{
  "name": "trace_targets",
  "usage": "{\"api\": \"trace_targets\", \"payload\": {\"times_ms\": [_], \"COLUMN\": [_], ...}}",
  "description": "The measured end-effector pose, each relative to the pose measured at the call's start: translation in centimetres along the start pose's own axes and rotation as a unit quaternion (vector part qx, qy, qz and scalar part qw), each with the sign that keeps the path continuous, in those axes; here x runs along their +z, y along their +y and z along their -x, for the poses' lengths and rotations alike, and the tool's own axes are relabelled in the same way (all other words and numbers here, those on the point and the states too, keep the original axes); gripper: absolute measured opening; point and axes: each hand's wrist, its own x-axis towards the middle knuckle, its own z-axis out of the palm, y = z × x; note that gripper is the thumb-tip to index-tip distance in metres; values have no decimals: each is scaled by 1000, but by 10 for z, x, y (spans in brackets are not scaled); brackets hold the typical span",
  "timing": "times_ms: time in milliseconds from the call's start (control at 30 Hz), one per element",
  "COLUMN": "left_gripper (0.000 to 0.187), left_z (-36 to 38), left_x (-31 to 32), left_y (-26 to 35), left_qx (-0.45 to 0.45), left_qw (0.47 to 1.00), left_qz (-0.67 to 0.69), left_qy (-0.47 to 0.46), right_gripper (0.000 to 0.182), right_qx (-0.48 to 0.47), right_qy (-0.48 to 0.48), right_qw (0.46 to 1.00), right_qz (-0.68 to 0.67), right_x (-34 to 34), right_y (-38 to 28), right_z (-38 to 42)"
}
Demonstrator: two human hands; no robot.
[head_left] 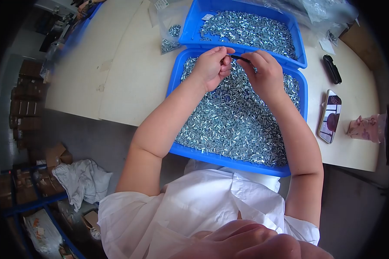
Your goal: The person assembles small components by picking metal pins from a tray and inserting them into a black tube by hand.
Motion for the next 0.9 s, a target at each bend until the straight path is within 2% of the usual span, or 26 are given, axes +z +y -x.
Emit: {"api": "trace_targets", "payload": {"times_ms": [67, 200, 300, 367, 400, 467, 500, 567, 700, 767, 900], "left_gripper": [20, 21, 20, 21, 21, 21, 21, 21, 21, 23, 25], "left_z": [1, 2, 1, 3, 3, 3, 2, 1, -3, -2, 4], "left_x": [1, 4, 5, 9, 10, 12, 12, 13, 9, 9, 14], "left_y": [0, -1, -4, -5, -5, -6, -7, -9, -16, -13, -6], "left_qx": [4, 20, 48, 64, 64, 92, 92, 128, 167, 170, 136], "left_qw": [1000, 998, 996, 991, 991, 981, 981, 964, 946, 957, 973], "left_qz": [-11, -42, -61, -100, -100, -150, -150, -216, -266, -230, -179], "left_qy": [10, 31, 42, 66, 66, 83, 84, 91, 75, 46, 51], "right_gripper": [12, 13, 12, 17, 17, 27, 27, 28, 27, 25, 25], "right_qx": [-54, -62, -16, 89, 89, 170, 170, 306, 329, 350, 346], "right_qy": [13, 1, 7, -84, -84, -131, -131, -164, -176, -172, -166], "right_qw": [998, 998, 1000, 991, 991, 975, 975, 934, 915, 896, 900], "right_qz": [28, 25, 2, 55, 55, 53, 52, -82, -152, -212, -207], "right_x": [1, 1, 0, -3, -3, -1, 1, 5, 10, 10, 9], "right_y": [1, -2, -5, -5, -6, -6, -5, -4, 5, 10, 12], "right_z": [-1, 0, 2, 4, 4, 4, 5, 7, 12, 12, 11]}}
